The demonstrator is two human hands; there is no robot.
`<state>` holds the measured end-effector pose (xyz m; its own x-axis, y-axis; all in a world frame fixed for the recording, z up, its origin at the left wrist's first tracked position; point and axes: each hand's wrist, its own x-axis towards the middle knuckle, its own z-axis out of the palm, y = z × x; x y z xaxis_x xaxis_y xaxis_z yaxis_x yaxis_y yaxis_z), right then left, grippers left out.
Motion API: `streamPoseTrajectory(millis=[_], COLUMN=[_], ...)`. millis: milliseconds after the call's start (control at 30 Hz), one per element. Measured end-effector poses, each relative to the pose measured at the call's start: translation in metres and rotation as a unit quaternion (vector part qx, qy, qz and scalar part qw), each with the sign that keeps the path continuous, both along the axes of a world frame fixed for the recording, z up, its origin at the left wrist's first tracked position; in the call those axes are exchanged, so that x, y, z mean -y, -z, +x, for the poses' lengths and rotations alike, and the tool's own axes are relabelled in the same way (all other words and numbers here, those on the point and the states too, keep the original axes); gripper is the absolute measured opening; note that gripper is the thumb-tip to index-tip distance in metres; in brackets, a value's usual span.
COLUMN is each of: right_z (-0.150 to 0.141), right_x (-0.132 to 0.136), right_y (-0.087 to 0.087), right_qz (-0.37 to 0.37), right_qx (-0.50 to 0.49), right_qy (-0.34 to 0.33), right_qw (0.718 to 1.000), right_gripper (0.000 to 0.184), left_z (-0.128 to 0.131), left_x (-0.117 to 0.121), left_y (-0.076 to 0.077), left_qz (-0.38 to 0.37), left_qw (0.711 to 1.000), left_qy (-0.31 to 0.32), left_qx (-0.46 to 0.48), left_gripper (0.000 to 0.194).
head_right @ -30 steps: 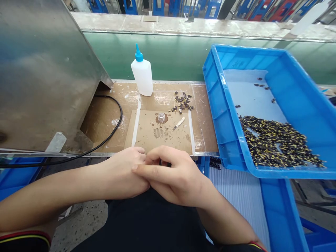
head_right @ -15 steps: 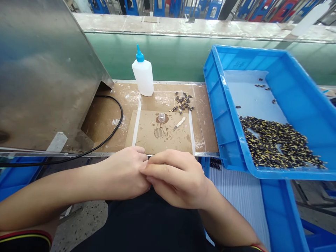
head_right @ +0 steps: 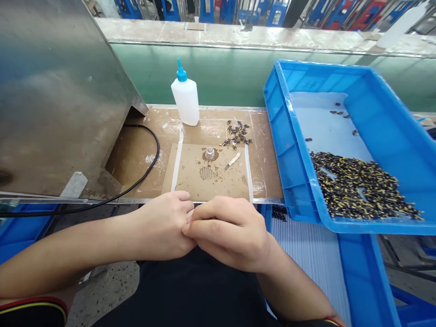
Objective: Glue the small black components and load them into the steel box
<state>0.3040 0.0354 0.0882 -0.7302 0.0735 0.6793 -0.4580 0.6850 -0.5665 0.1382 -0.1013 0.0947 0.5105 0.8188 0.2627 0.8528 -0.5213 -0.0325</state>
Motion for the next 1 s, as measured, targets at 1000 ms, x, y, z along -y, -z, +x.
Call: streamPoseTrajectory(millis=[1000], right_z=[-0.022], right_x=[-0.027], right_y=[-0.010], right_qz=[-0.082], right_qx=[0.121], right_qy=[-0.239], right_qw=[0.960], right_gripper=[0.008], left_z=[0.020], left_x=[0.013], left_y=[-0.020], left_qz=[-0.170], left_qw=[0.972], left_qy=[0.145], left_qx=[0.066], left_gripper=[0.023])
